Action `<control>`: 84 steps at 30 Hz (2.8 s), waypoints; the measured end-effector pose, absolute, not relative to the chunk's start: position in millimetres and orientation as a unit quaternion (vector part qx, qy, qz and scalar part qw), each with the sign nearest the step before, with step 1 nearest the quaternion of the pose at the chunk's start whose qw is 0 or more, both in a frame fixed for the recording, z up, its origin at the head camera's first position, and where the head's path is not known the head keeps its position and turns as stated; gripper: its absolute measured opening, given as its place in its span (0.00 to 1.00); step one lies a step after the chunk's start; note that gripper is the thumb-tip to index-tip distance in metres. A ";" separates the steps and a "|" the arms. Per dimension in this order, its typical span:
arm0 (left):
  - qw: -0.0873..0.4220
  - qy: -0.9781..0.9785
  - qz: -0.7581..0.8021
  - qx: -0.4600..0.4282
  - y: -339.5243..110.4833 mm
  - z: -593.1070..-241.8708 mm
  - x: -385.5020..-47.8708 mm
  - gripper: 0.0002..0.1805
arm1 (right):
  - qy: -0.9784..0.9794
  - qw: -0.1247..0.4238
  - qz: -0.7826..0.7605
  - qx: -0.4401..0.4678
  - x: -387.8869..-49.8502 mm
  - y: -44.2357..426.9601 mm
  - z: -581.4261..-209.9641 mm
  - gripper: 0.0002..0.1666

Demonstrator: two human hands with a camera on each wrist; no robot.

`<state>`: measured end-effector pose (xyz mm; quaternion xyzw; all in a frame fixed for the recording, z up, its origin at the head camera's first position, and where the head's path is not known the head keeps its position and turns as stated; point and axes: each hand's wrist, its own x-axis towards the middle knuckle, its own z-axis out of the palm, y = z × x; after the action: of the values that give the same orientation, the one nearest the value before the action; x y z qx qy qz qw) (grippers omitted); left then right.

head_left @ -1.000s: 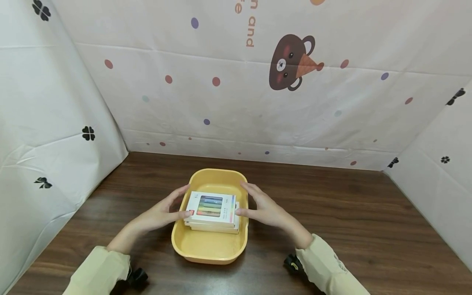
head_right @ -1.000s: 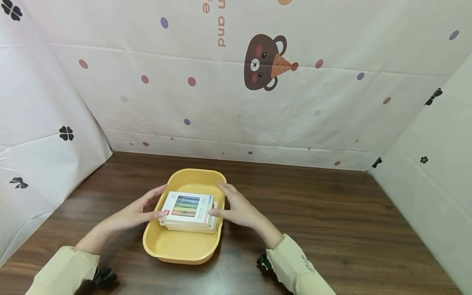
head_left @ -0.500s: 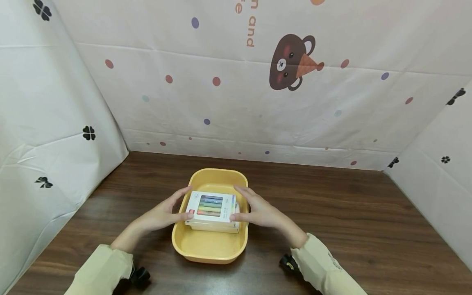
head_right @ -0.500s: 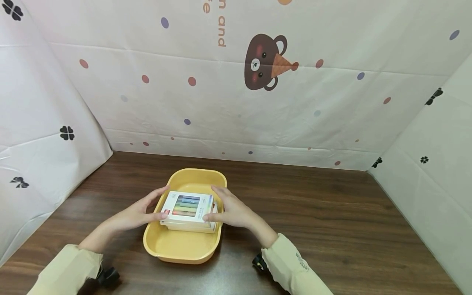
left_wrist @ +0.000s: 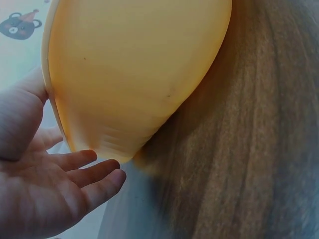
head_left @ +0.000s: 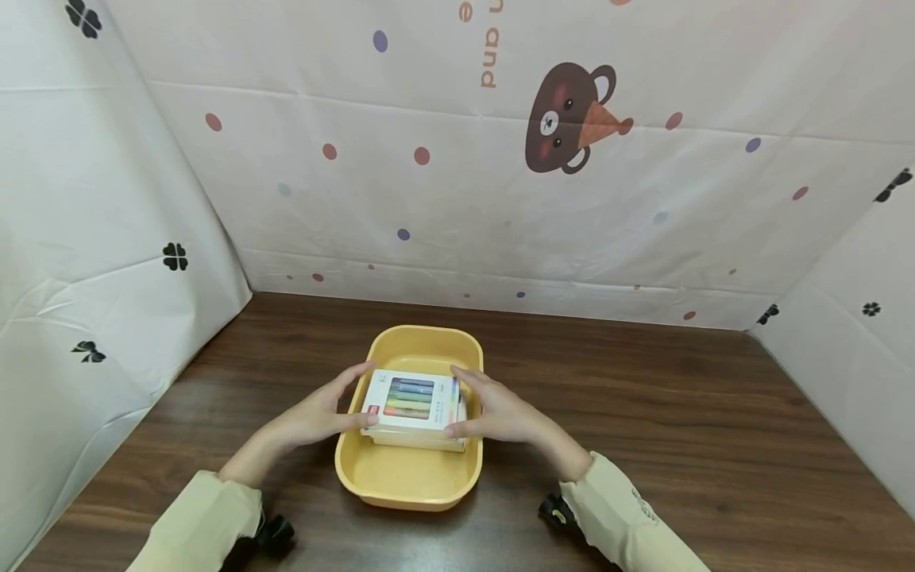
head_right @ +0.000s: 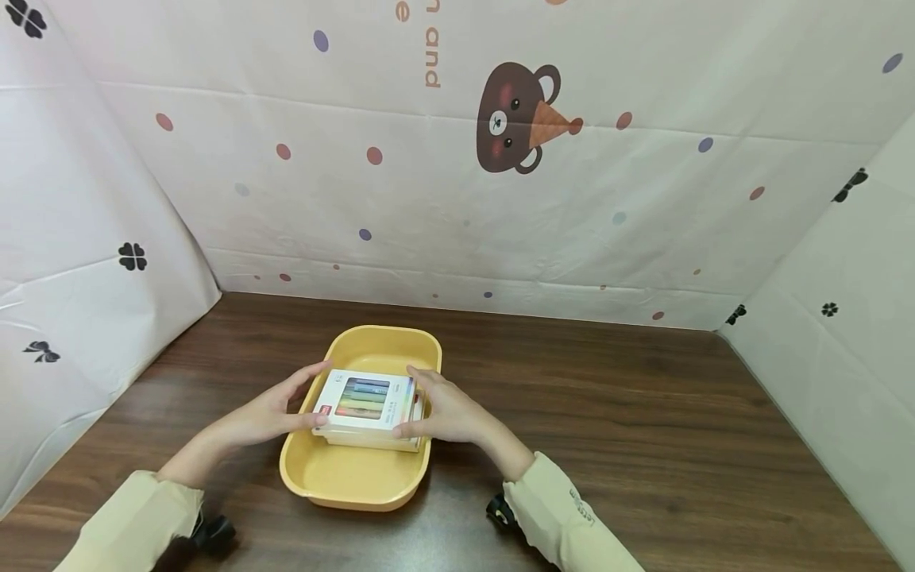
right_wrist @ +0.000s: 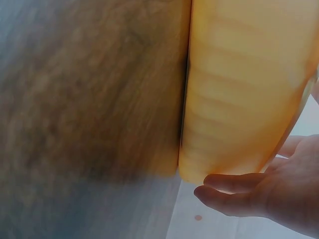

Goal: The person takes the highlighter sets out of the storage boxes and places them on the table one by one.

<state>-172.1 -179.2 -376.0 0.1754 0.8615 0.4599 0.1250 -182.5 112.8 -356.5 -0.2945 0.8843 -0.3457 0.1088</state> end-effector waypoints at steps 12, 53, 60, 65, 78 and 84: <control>0.124 0.861 0.459 0.179 -179.7 -376.0 -174.3 0.47 | 0.890 0.114 -0.333 -0.290 -182.0 109.3 -356.9 0.57; 0.110 0.861 0.461 0.186 -180.3 -378.4 -173.6 0.47 | 0.895 0.068 -0.374 -0.232 -184.2 114.4 -349.5 0.56; 0.112 0.856 0.470 0.185 -179.5 -378.6 -174.5 0.47 | 0.881 0.072 -0.408 -0.229 -185.5 120.4 -346.9 0.56; 0.114 0.855 0.470 0.185 -179.1 -379.2 -174.9 0.47 | 0.874 0.071 -0.421 -0.233 -186.3 124.9 -346.8 0.54; 0.110 0.860 0.463 0.183 -178.7 -379.0 -174.1 0.48 | 0.862 0.068 -0.453 -0.219 -187.3 138.2 -347.3 0.54; 0.116 0.861 0.463 0.177 -178.9 -378.9 -173.8 0.48 | 0.844 0.077 -0.485 -0.217 -188.4 144.9 -347.2 0.54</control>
<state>-173.8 -178.9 -378.9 0.1770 0.8607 0.4632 0.1156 -188.4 144.9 -347.2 -0.2170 0.8438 -0.4849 0.0767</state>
